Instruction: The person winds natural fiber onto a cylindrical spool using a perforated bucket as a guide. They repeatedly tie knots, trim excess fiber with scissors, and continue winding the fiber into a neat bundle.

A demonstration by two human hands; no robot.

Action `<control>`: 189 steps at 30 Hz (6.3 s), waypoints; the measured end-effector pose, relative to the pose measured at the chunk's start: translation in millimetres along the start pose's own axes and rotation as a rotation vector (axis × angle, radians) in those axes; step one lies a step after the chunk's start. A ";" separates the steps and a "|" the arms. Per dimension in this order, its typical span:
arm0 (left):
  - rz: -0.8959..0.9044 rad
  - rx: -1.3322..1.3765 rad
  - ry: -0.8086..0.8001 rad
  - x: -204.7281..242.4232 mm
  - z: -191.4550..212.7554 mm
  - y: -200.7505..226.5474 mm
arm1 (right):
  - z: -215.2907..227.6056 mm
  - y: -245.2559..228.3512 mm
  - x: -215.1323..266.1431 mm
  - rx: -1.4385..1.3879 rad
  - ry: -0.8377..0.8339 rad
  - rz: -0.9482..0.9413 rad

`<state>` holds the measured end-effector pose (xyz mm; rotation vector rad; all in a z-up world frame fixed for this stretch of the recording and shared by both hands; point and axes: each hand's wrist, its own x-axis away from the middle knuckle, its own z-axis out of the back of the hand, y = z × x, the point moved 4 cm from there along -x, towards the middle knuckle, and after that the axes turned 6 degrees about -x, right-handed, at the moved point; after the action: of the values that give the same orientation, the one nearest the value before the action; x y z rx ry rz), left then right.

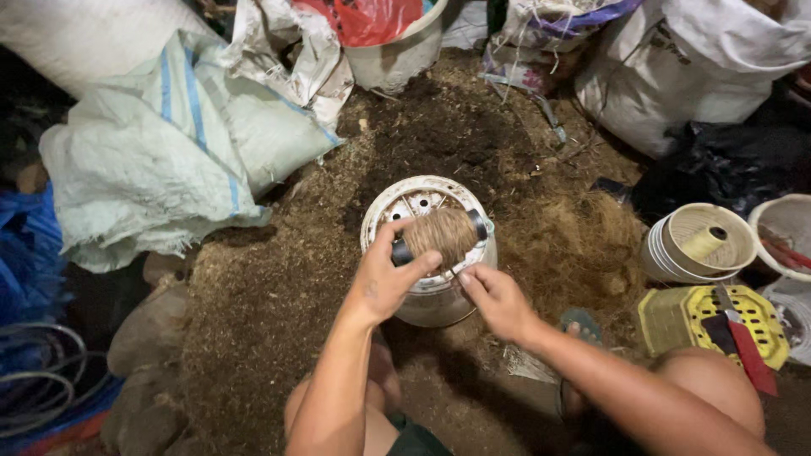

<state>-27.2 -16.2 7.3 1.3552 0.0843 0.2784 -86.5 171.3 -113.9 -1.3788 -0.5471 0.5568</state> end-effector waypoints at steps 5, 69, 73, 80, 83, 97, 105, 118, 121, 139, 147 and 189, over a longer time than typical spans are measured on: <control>-0.105 -0.002 0.156 -5.9 -5.2 -2.5 | -14.2 -64.4 34.2 0.317 -0.139 0.390; -0.007 0.480 0.048 1.4 -43.9 -6.0 | 71.8 -94.6 -0.4 -0.330 -0.179 0.285; 0.076 0.305 0.037 -5.6 -51.3 -13.8 | 45.7 -80.1 -0.5 -0.683 -0.218 0.178; 0.073 -0.011 0.051 -8.8 -50.8 -16.0 | 74.8 -89.6 6.3 -0.138 -0.176 0.219; 0.020 -0.067 0.038 -6.4 -57.7 -13.7 | 76.1 -90.8 3.5 -0.176 -0.163 0.080; -0.057 0.287 0.210 -11.0 -73.3 -38.3 | 70.9 -60.2 -5.8 -0.347 0.046 0.155; -0.124 0.012 0.592 -14.7 -35.8 -25.3 | -1.9 -38.8 26.2 -0.087 -0.077 0.142; -0.122 0.033 -0.099 9.4 -60.3 0.0 | 93.4 -110.7 8.5 0.155 0.151 0.566; -0.031 0.252 -0.074 2.7 -70.4 -13.1 | 71.7 -76.1 -4.2 -0.200 0.234 0.354; -0.175 0.148 0.305 5.1 -69.7 -1.2 | 99.9 -127.0 40.9 0.254 0.141 0.567; -0.255 0.189 0.244 10.9 -61.5 -8.0 | 124.7 -109.8 25.7 0.271 0.041 0.370; -0.014 0.184 -0.563 37.1 -25.0 11.1 | 58.5 -78.2 -2.0 0.271 -0.437 0.108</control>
<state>1.4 18.8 16.4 1.5703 -0.3581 -0.1331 -122.6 205.3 -29.7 -1.0340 -0.7204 0.9950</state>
